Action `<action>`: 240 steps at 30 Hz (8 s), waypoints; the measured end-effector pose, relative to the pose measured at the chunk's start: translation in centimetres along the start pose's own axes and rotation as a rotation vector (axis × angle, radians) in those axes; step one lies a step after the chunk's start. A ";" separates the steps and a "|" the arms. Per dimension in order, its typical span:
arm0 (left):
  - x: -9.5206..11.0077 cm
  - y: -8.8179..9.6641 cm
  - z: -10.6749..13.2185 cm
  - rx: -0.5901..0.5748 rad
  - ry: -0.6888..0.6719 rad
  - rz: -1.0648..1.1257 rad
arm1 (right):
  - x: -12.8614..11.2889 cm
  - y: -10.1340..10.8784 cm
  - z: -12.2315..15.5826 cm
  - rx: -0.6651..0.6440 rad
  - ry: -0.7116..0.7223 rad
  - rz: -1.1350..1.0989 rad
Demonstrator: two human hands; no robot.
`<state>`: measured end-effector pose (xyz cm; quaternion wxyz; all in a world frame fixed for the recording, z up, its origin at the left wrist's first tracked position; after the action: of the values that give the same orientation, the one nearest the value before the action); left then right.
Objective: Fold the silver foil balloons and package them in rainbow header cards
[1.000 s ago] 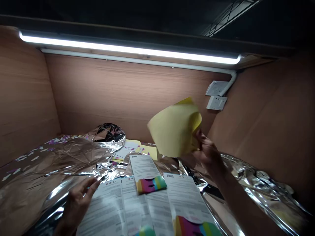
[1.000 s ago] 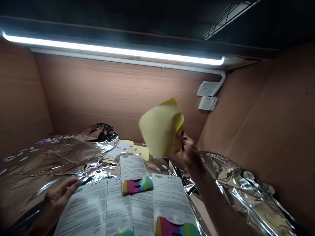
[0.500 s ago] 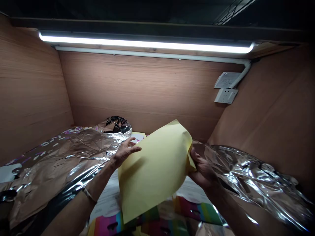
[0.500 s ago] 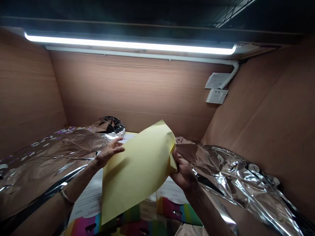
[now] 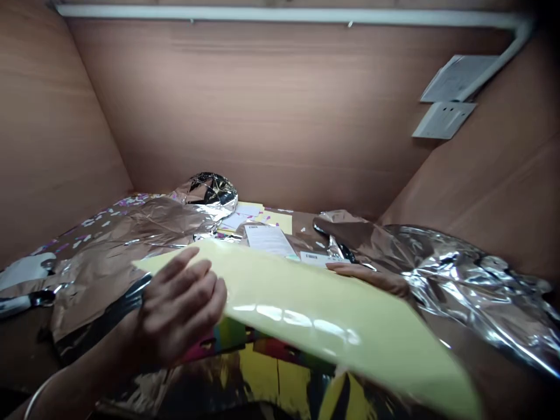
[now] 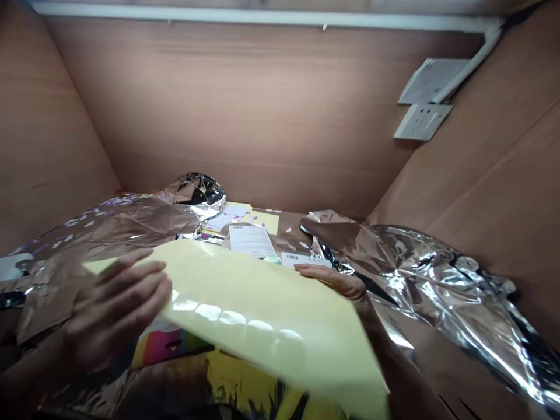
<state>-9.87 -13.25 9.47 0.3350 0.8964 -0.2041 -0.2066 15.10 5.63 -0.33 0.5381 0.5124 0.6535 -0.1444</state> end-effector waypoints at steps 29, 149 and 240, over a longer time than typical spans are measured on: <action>5.4 -6.0 9.2 -0.341 -0.091 -0.148 | -0.7 -4.6 4.1 -0.085 0.058 0.534; 7.1 -19.5 3.1 -0.852 0.051 0.554 | 4.4 -0.3 4.6 0.056 -0.674 0.030; 5.0 -20.1 4.1 -0.812 0.259 0.358 | -0.3 -12.7 3.9 -0.360 -0.107 0.600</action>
<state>-3.24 -4.02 -8.29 0.7120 0.6618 -0.2146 -0.0952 6.76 -2.91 -6.11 0.6716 0.5703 0.4597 0.1110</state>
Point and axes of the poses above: each hand's wrist, its own z-axis away from the middle knuckle, its own y-axis out of the back of the hand, x = y × z, the point moved 6 cm from there along -z, towards the middle knuckle, and after that the axes turned 4 degrees about -x, right-handed, at the moved point
